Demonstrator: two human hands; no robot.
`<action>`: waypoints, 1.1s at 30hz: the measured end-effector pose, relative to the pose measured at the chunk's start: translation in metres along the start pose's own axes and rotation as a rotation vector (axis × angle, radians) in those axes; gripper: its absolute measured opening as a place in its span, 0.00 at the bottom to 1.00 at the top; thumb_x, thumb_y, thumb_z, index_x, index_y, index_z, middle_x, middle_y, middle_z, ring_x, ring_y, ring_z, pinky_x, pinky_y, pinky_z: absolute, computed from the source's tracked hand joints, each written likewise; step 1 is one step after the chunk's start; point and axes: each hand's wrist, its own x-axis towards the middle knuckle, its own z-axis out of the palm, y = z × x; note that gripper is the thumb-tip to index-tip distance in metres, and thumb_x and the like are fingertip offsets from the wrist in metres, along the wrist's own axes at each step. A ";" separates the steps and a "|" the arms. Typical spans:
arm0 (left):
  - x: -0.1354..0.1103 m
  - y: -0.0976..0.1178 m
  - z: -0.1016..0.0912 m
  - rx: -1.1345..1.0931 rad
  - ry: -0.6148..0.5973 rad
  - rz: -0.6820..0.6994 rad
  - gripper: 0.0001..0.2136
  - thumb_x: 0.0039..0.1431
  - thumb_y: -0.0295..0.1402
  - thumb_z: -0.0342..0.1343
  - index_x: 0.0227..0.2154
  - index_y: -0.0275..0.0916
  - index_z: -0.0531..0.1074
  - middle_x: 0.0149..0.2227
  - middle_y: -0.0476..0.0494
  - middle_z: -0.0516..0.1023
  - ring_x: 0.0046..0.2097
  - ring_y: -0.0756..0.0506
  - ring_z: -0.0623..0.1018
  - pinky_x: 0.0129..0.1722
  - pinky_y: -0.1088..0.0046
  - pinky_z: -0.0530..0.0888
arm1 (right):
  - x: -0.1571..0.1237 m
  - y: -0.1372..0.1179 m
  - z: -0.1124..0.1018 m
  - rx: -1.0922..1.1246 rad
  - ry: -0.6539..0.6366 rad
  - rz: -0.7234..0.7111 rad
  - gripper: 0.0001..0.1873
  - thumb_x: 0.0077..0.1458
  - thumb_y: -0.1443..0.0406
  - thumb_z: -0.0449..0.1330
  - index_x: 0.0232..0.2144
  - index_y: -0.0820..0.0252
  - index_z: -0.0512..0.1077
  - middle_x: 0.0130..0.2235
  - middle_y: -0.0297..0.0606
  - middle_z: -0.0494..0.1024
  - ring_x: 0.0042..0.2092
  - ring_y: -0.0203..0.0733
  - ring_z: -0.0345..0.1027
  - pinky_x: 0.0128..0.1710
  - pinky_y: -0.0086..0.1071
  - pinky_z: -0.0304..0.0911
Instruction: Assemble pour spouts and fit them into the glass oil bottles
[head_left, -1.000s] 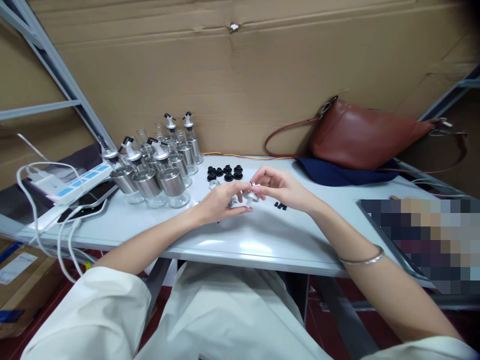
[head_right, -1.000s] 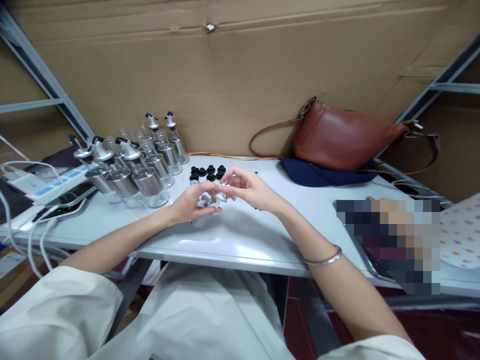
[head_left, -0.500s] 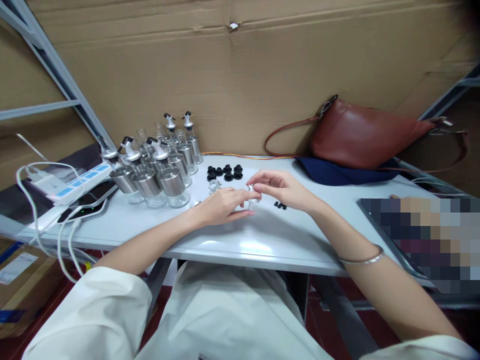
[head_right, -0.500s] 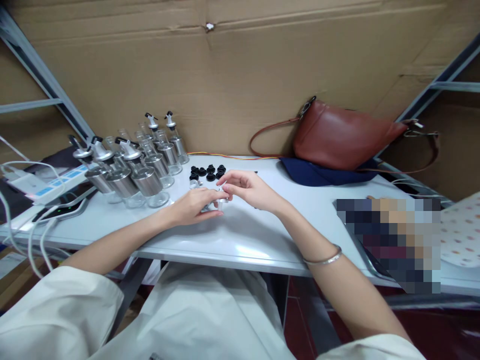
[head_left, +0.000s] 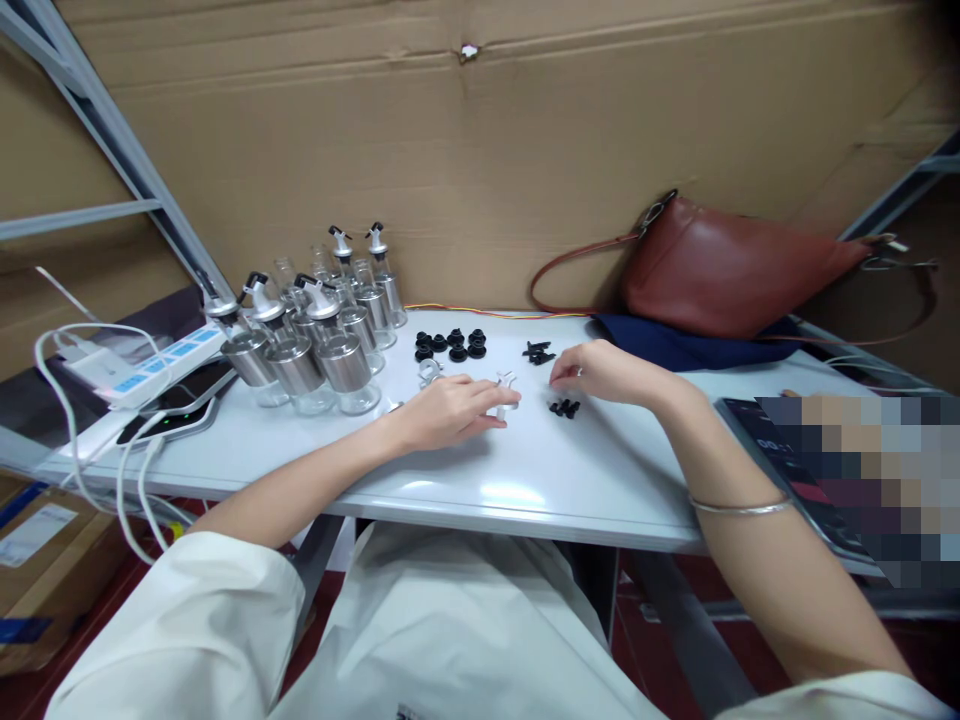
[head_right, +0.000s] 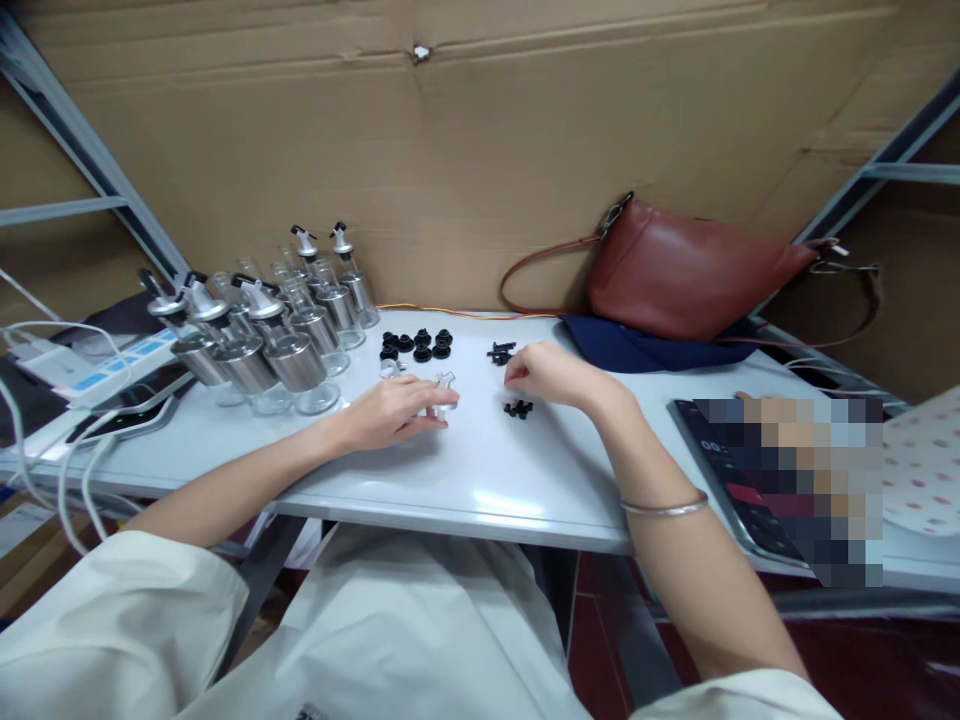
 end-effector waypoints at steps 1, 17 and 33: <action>0.000 0.000 0.000 -0.001 -0.001 -0.001 0.13 0.67 0.37 0.45 0.47 0.35 0.66 0.38 0.41 0.79 0.35 0.48 0.78 0.38 0.72 0.71 | -0.001 0.000 0.000 0.020 -0.025 -0.001 0.08 0.48 0.66 0.58 0.24 0.59 0.78 0.28 0.38 0.81 0.29 0.42 0.71 0.31 0.32 0.63; -0.001 -0.001 0.001 -0.062 -0.015 0.012 0.13 0.66 0.36 0.46 0.48 0.34 0.66 0.39 0.39 0.80 0.36 0.48 0.79 0.39 0.70 0.71 | -0.001 -0.011 0.007 0.001 -0.132 0.038 0.05 0.45 0.65 0.60 0.23 0.59 0.76 0.27 0.38 0.79 0.29 0.42 0.71 0.30 0.32 0.63; -0.001 0.000 0.001 -0.018 0.033 0.047 0.13 0.67 0.37 0.45 0.46 0.33 0.66 0.38 0.40 0.80 0.36 0.47 0.79 0.38 0.71 0.72 | -0.007 -0.041 -0.003 0.768 0.196 -0.180 0.21 0.45 0.49 0.65 0.24 0.59 0.66 0.24 0.32 0.70 0.27 0.34 0.62 0.28 0.31 0.57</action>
